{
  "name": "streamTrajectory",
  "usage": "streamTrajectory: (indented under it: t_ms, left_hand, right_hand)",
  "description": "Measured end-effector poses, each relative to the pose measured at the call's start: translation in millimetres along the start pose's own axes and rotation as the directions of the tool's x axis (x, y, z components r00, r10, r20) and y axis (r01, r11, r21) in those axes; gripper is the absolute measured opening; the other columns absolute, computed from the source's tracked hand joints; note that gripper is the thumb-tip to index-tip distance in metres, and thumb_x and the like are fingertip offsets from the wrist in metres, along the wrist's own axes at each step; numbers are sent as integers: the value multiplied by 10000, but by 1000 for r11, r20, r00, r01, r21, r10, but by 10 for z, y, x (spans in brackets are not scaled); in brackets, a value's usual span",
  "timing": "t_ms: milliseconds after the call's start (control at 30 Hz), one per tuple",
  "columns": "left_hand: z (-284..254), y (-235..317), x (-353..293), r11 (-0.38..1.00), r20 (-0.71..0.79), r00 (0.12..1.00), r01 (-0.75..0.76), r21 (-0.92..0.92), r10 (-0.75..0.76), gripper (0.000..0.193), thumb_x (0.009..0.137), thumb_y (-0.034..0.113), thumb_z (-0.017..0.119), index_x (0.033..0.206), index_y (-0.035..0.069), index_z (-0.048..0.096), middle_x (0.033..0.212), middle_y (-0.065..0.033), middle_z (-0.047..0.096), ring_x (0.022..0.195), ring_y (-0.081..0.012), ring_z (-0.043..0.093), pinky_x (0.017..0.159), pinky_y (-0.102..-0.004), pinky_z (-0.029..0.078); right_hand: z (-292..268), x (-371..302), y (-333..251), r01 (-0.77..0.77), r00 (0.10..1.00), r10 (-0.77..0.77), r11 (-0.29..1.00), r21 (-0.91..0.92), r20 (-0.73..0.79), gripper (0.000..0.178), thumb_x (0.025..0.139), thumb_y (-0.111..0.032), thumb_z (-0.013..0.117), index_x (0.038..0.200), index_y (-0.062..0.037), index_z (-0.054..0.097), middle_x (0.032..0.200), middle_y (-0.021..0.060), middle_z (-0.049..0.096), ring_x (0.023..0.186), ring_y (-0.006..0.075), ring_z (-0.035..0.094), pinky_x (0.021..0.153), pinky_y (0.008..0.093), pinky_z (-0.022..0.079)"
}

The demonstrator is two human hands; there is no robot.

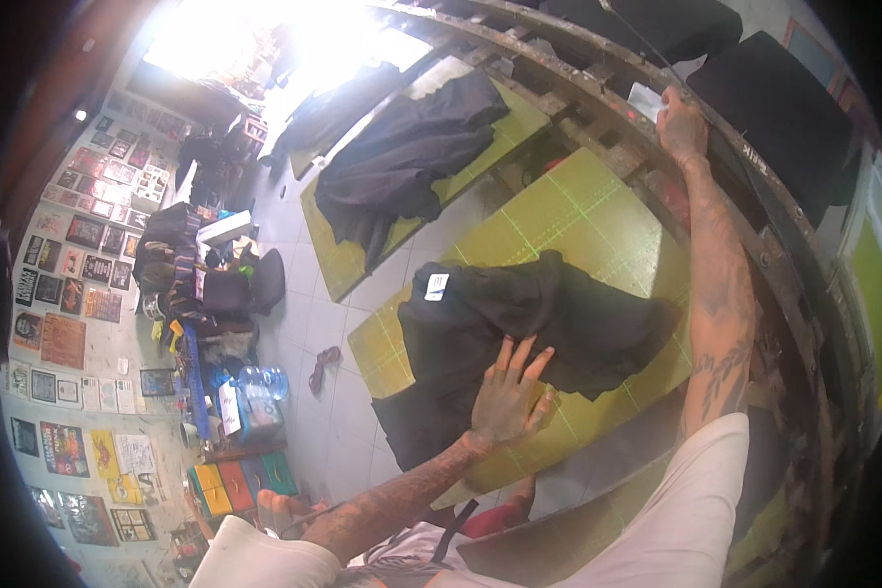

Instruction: The person wipes a black t-shirt with a white cloth, then stretches and secures it onto a screen printing frame. They repeat this process for several t-shirts, ensuring each is taut and aligned. The person also uses a heat gun to dry or set the fabric on the frames.

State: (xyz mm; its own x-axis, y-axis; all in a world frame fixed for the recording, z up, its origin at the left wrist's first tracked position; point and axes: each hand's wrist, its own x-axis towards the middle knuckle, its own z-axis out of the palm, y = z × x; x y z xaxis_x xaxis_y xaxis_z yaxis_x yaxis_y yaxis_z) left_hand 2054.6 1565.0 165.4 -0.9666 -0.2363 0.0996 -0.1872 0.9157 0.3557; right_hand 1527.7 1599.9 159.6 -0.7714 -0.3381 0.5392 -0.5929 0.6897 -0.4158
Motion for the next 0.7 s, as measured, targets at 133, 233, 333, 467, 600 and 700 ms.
streamTrajectory:
  t_ms: [133,233,333,467,600,700]
  left_hand:
    - [-50,37,89,999,-14,999,-48,-9,48,642,957,398,538,1506,111,371,1539,-195,318,1430,-442,276,1072,-493,353]
    - [-21,44,53,999,-17,999,-40,18,40,633,954,404,545,1488,97,396,1540,-187,319,1427,-443,280,1066,-505,356]
    - [-12,89,73,998,-33,998,-49,-24,49,622,929,356,576,1463,80,416,1523,-205,332,1414,-451,285,1072,-526,327]
    - [15,73,10,998,-97,993,-61,26,63,636,928,353,584,1471,80,396,1519,-200,352,1418,-462,287,1078,-543,324]
    - [29,91,-20,998,-71,997,-30,63,35,625,940,357,568,1470,78,391,1535,-201,340,1426,-457,283,1084,-559,315]
    - [16,39,-70,991,-115,990,-70,118,84,598,964,366,520,1467,69,393,1533,-215,335,1430,-449,277,1055,-525,366]
  right_hand:
    - [-264,-125,21,-31,999,31,998,59,8,222,911,-132,550,1126,-124,605,943,220,694,919,428,671,763,533,519]
    - [-397,-346,-131,92,987,-90,996,11,-135,262,900,-100,562,1157,-95,612,994,189,690,925,392,659,794,505,511]
    - [-683,-571,-237,241,950,-255,966,-93,-182,276,885,-86,570,1158,-65,609,994,145,675,922,340,639,815,469,497]
    - [-1221,-1141,-733,304,950,-301,952,33,-89,255,870,-91,565,1105,-72,664,1038,134,694,945,308,651,799,454,513]
    - [-1679,-2275,-1106,181,982,-160,947,265,-99,259,857,-66,597,1108,-26,648,1014,160,686,932,341,647,810,448,511]
    - [-2234,-3209,-1622,42,998,-21,924,379,-62,280,849,-23,619,1128,-12,643,948,154,682,891,345,637,795,449,498]
